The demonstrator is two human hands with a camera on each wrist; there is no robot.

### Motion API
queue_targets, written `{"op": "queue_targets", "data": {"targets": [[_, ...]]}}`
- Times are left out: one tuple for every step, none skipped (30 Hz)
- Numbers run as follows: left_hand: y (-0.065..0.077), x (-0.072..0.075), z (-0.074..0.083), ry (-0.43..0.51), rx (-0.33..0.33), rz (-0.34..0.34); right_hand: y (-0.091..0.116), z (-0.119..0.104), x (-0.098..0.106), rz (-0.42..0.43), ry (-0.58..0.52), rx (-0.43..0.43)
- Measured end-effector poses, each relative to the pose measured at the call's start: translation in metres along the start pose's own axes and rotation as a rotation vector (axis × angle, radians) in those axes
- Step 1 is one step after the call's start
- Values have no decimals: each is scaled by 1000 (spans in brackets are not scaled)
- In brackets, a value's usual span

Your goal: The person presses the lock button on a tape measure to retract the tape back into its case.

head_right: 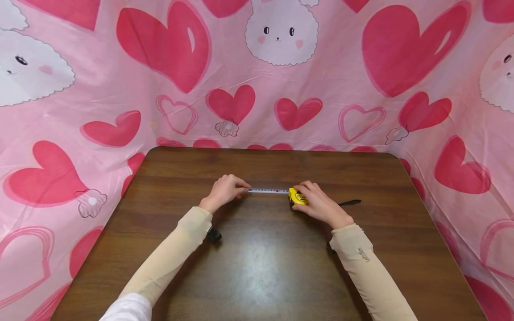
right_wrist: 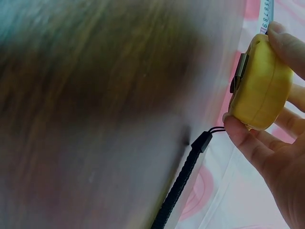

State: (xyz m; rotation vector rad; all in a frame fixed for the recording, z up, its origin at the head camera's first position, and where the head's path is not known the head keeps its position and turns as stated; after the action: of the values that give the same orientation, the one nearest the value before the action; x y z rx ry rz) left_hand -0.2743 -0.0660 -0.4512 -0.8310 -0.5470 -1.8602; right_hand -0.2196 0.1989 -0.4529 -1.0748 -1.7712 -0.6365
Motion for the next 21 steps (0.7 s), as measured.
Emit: {"op": "queue_targets", "data": {"targets": [[0,-1,1,-2,-2,0,-1,0,0,3,3,4],[0,-1,2,-4,-5,0,-1,-1,0,6,6,7],[-1,-1,2,-6,-7,0,-1,-2,0,9,8,11],[-1,-2,3,-5,-8,1,-2,-3,0,11,9,14],[-1,-2,4,-5,-9,1,-2,-3,0,15,12,18],[-1,-2,4,-6,-10,1,-2,-4,0,17,15,22],[-1,-3,5,-5,-10,2,-2,-5,0,18,13,22],[-1,-3,5,-3,-10,2,-2,-5,0,18,13,23],[-1,-3,6,-2,-11,2,-3,-6,0,18,12,25],[-1,-4,6,-1,-12,1,-3,-6,0,17,12,25],[-2,-4,7,-2,-14,2,-3,-7,0,16,13,26],[-2,-4,7,-3,-16,2,-3,-7,-1,15,13,26],[-2,-5,8,-4,-19,1,-3,-8,-1,14,12,25],[-2,-5,9,-6,-23,2,-3,-8,-1,15,13,26],[-2,-5,9,-8,-26,0,-3,-9,-1,16,12,26],[-2,-6,10,-8,-27,0,-3,-10,-1,17,12,26],[-2,-7,10,-9,-29,0,-4,-10,-2,18,14,28],[-2,-7,11,-10,-30,0,-4,-11,-2,19,14,30],[-2,-8,11,-10,-29,-1,-4,-11,-2,20,14,29],[-3,-9,11,-10,-29,-2,-4,-12,-2,20,13,28],[-3,-9,11,-7,-28,-3,-4,-12,-3,19,12,26]]}}
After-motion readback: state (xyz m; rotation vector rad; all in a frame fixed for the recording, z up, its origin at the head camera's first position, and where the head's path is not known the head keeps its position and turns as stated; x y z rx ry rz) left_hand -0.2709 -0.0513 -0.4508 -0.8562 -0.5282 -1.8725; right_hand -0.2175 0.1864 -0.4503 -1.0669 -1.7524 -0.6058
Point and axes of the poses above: each hand's wrist, its own y-axis away from the middle knuckle, its own x-axis out of the back of the hand, z = x × y, the point moved 8 cm from there along -y, towards the middle knuckle, and after that the axes turned 4 degrees about y, right-handed, at the moved point
